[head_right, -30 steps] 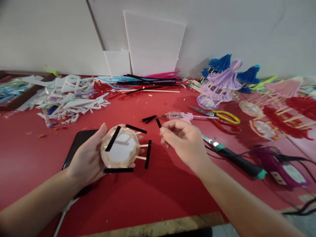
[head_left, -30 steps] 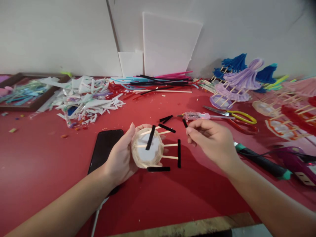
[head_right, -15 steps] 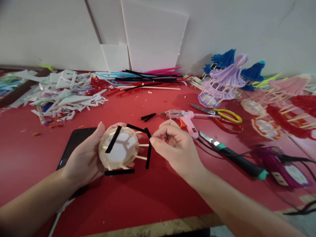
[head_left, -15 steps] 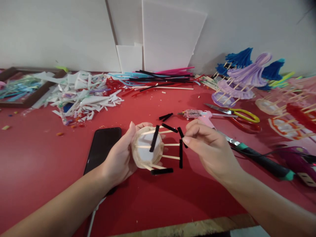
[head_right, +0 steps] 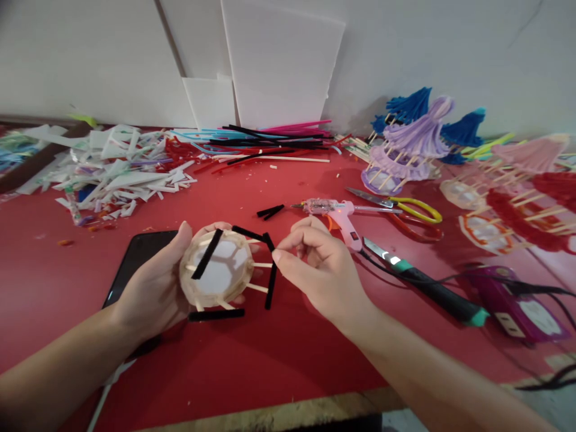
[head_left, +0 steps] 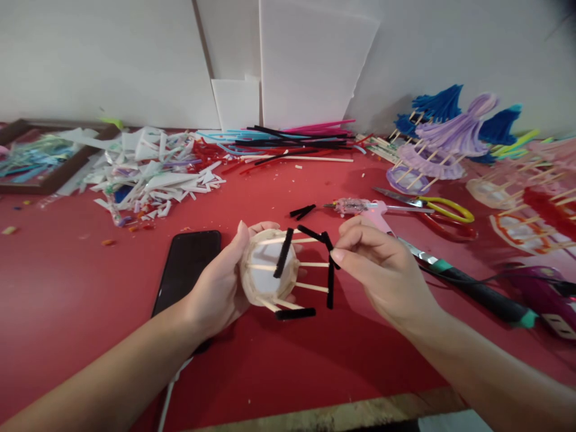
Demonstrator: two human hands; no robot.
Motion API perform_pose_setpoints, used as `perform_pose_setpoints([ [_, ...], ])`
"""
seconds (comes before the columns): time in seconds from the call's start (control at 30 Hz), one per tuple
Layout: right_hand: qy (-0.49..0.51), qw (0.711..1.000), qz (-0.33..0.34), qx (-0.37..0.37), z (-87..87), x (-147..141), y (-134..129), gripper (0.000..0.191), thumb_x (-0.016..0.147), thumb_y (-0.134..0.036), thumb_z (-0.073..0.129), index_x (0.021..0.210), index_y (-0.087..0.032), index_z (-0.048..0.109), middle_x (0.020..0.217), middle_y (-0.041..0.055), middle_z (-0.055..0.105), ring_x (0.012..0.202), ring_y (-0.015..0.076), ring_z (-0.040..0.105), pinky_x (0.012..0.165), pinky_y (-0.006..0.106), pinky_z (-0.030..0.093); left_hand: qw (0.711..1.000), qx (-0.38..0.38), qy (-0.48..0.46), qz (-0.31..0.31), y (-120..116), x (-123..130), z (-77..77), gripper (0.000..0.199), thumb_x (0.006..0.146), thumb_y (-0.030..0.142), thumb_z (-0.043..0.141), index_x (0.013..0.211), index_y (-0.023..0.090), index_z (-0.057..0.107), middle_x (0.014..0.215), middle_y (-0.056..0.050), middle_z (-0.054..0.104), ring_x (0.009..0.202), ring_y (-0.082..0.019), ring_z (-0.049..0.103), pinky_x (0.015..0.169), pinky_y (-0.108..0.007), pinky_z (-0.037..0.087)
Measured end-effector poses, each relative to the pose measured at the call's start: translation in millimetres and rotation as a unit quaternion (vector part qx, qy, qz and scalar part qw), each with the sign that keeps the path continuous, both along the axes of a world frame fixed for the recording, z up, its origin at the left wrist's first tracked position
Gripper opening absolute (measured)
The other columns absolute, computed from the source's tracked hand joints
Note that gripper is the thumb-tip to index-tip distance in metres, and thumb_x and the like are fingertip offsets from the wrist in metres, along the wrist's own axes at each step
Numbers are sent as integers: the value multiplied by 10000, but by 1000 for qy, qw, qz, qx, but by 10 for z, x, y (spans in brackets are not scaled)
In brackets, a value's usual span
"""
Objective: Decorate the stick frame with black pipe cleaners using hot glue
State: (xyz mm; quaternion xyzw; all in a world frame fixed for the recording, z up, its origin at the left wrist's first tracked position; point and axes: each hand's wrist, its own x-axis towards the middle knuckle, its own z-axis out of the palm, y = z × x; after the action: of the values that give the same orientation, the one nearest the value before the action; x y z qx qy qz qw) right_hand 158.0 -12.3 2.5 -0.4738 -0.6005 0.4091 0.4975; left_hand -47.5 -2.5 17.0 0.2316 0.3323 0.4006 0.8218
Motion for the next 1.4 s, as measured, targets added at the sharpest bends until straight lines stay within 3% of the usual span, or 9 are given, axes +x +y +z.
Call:
perform_pose_setpoints([
  [0.37, -16, 1000, 8, 1, -12, 8, 9, 150, 804, -161, 649, 691, -255, 620, 777, -39, 463, 752, 119, 441, 690, 290, 354, 1000, 5, 17, -21, 1, -13, -7, 414, 997, 422, 158, 1102, 168, 467, 880, -131, 733, 720, -298, 738, 608, -421, 602],
  [1.07, 12, 1000, 8, 2, 12, -10, -9, 134, 781, -169, 676, 686, -249, 627, 787, -19, 434, 795, 138, 442, 722, 302, 372, 1000, -2, -22, -18, -4, -31, -10, 407, 1005, 411, 195, 1153, 169, 487, 924, -137, 742, 741, -279, 739, 593, -416, 607],
  [1.4, 64, 997, 45, -22, -23, 47, -12, 108, 854, -228, 642, 756, -264, 666, 847, 0, 477, 836, 155, 474, 754, 318, 391, 999, -20, -34, 12, 9, -17, 52, 503, 1001, 428, 158, 1343, 174, 426, 951, -143, 734, 759, -270, 727, 566, -391, 602],
])
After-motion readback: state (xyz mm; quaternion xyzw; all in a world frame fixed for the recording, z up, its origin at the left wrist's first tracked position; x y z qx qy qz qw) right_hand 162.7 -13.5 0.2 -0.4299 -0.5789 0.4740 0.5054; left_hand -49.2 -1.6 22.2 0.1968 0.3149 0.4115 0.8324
